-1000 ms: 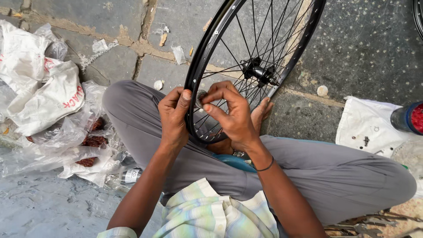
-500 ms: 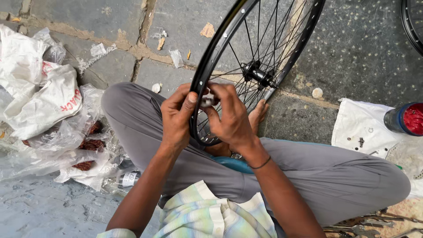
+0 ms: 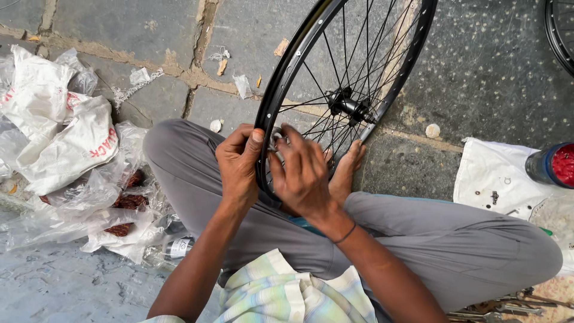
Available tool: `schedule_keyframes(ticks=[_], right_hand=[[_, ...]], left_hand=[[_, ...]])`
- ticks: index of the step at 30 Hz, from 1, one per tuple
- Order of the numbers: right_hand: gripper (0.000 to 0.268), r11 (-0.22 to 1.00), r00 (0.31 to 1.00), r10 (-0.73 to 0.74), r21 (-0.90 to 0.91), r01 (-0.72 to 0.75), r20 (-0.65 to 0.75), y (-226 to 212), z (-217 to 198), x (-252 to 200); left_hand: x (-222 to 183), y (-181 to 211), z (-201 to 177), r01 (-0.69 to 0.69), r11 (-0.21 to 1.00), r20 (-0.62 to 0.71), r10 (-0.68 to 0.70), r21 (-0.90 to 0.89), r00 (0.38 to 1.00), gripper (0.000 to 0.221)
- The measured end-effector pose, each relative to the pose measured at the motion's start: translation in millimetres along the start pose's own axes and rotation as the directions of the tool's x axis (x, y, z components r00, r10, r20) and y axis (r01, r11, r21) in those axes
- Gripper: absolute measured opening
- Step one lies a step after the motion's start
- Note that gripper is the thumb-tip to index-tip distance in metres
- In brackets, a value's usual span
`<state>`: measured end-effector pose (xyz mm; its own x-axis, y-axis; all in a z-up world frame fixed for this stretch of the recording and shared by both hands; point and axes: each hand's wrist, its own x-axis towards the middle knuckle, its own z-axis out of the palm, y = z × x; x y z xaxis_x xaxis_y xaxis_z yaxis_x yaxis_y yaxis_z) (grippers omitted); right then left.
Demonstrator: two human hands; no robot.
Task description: The person holds a bicycle wheel and rubs a round metal piece along the inner rim by hand.
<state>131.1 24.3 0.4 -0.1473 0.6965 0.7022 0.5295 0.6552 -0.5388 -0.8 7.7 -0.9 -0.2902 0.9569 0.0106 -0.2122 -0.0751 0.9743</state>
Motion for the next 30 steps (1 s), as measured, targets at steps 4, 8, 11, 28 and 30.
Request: schedule_keyframes(ticks=[4,8,11,28,30], right_hand=[[0.031,0.996,0.998,-0.035,0.087,0.031,0.044,14.1,3.6,-6.9],[0.026,0.992,0.991,0.118,0.028,-0.120,0.069,11.8,14.9,-6.7],[0.027,0.997,0.996,0.067,0.046,-0.064,-0.065,-9.2,14.5,-13.9],[0.042,0.941,0.824,0.072,0.235,-0.242,0.562,26.7,-15.8,45.7],[0.040,0.919,0.760,0.109,0.227,-0.323,0.640,31.1,-11.9,38.4]], left_hand=[[2.6,4.9,-10.0,0.085,0.996,0.172,-0.077,-0.040,0.982,0.039],[-6.6,-3.9,0.9,0.095,0.986,-0.068,-0.086,0.134,0.994,0.039],[-3.5,-4.4,-1.5,0.093,0.980,-0.155,-0.066,0.175,0.986,0.040],[-0.8,-20.7,-17.4,0.017,0.997,-0.115,-0.025,-0.071,0.993,0.028],[-3.1,-22.6,-13.6,-0.002,0.995,-0.168,-0.015,-0.100,0.986,0.029]])
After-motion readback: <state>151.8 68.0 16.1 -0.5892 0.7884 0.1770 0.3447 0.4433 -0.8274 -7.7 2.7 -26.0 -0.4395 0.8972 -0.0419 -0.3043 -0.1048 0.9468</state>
